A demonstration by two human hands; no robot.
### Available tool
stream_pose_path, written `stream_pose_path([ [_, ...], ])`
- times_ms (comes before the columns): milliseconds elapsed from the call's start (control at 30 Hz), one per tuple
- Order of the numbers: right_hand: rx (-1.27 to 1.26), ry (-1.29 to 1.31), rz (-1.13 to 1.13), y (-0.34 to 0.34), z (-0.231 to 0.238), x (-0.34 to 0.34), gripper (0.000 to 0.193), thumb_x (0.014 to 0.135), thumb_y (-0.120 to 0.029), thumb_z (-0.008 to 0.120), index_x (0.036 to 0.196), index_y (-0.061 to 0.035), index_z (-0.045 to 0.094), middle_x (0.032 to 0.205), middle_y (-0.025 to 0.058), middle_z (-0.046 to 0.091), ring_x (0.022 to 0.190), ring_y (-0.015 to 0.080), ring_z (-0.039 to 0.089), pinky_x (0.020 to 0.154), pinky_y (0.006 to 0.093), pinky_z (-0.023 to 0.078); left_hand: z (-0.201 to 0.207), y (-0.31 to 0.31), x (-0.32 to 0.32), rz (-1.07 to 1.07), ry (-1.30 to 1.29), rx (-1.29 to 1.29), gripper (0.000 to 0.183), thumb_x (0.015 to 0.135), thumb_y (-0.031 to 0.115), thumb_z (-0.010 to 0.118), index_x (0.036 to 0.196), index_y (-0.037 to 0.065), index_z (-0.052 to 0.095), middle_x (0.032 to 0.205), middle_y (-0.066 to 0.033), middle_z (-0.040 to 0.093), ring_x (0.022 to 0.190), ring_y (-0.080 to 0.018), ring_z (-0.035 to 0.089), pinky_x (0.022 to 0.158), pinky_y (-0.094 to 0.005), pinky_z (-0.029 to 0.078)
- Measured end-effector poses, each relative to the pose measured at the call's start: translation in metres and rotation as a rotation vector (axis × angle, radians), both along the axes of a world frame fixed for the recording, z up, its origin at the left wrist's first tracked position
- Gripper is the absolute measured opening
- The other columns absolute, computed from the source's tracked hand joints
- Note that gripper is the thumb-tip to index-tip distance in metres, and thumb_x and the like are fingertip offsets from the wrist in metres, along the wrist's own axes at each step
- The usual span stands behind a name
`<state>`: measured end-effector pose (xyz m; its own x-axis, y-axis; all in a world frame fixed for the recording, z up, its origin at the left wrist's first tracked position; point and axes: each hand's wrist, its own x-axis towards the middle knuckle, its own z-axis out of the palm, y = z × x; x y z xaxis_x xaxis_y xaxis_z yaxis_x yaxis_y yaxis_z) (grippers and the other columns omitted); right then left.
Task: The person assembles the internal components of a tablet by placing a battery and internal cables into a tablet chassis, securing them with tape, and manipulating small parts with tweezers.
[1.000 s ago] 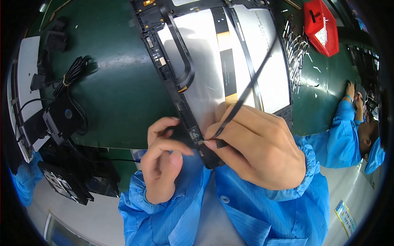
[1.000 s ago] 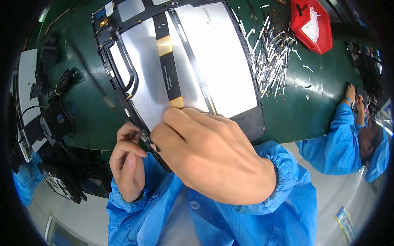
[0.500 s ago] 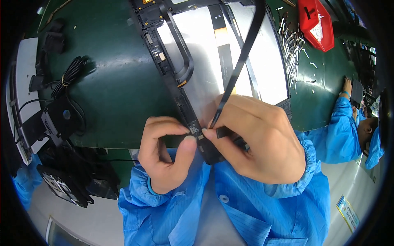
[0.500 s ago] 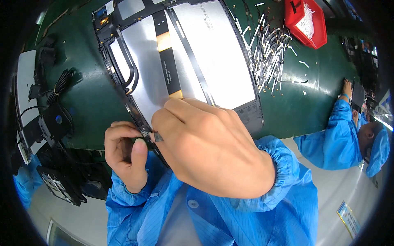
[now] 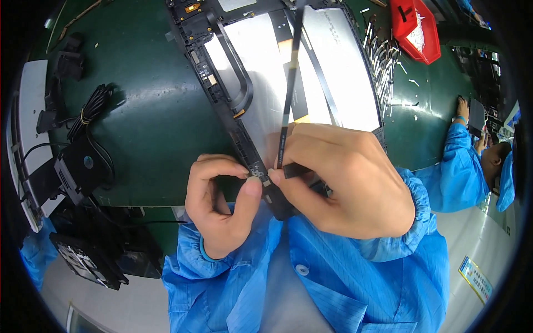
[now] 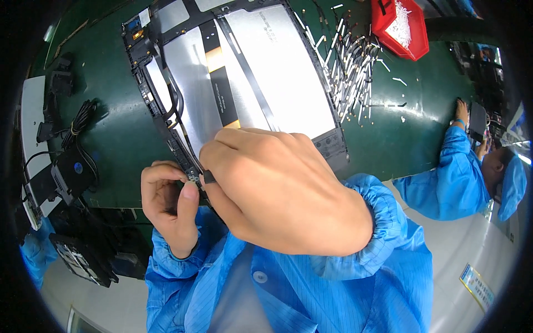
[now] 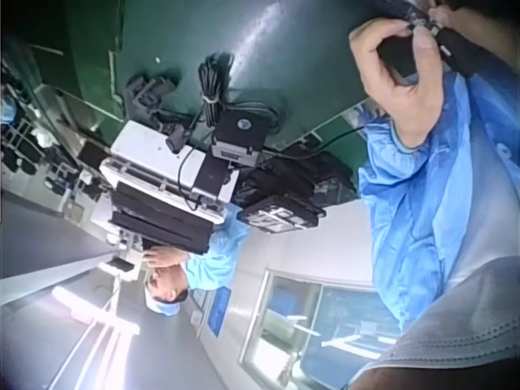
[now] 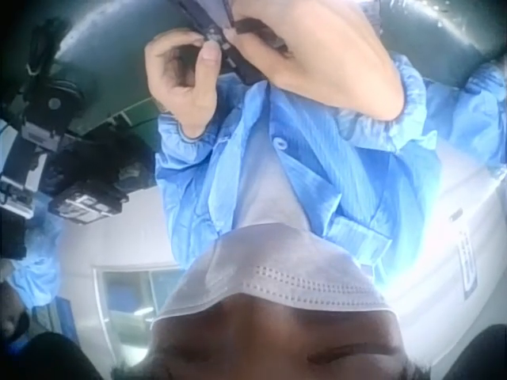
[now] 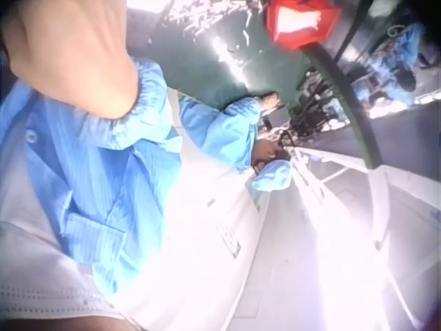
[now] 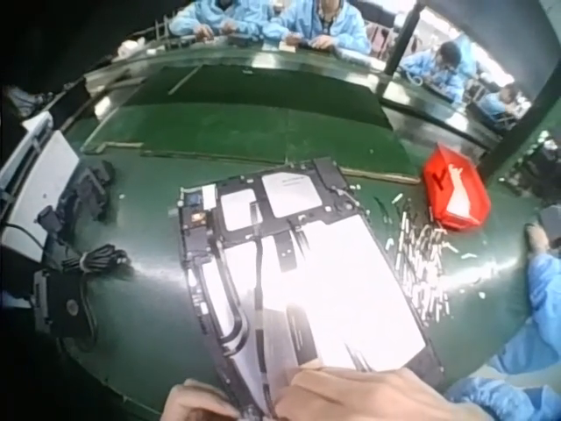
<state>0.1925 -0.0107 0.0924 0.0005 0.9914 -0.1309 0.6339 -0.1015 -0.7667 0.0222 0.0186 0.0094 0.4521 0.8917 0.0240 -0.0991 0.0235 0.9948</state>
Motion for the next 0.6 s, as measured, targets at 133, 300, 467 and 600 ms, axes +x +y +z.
stream_pose_path([
  [133, -0.024, -0.092, 0.022, 0.0001, 0.0002, -0.0027, 0.008, 0.071, -0.001, 0.063, 0.074, 0.0022, 0.057, 0.069, 0.0124, 0.054, 0.056, 0.0286, 0.054, 0.048, 0.0350, 0.043, -0.0019, -0.0006, -0.0015, -0.007, -0.026, -0.046, 0.020, 0.076, -0.001, 0.063, 0.093, 0.000, 0.053, 0.089, -0.0099, 0.054, 0.080, -0.0157, 0.050, 0.075, -0.0255, 0.040],
  [300, -0.059, -0.116, 0.032, 0.0005, 0.0035, -0.0034, 0.009, 0.072, -0.002, 0.064, 0.076, 0.0020, 0.057, 0.072, 0.0126, 0.055, 0.059, 0.0299, 0.055, 0.051, 0.0359, 0.044, -0.0039, -0.0018, -0.0026, -0.013, -0.037, -0.066, 0.021, 0.077, -0.001, 0.063, 0.095, 0.000, 0.053, 0.090, -0.0099, 0.053, 0.082, -0.0156, 0.051, 0.077, -0.0251, 0.040],
  [467, -0.054, -0.084, 0.065, 0.0002, 0.0028, -0.0019, 0.010, 0.072, -0.001, 0.066, 0.078, 0.0023, 0.058, 0.075, 0.0131, 0.056, 0.065, 0.0316, 0.056, 0.056, 0.0370, 0.046, -0.0036, -0.0020, -0.0044, -0.024, -0.041, -0.100, 0.019, 0.078, -0.002, 0.061, 0.096, -0.001, 0.053, 0.091, -0.0095, 0.054, 0.084, -0.0154, 0.052, 0.078, -0.0251, 0.040],
  [600, -0.047, -0.047, 0.054, -0.0006, 0.0039, -0.0008, 0.012, 0.071, 0.001, 0.066, 0.080, 0.0029, 0.059, 0.076, 0.0136, 0.056, 0.067, 0.0324, 0.056, 0.058, 0.0371, 0.046, -0.0037, -0.0027, -0.0058, -0.030, -0.027, -0.103, 0.019, 0.078, -0.002, 0.062, 0.096, -0.001, 0.053, 0.091, -0.0094, 0.054, 0.084, -0.0151, 0.052, 0.079, -0.0253, 0.040],
])
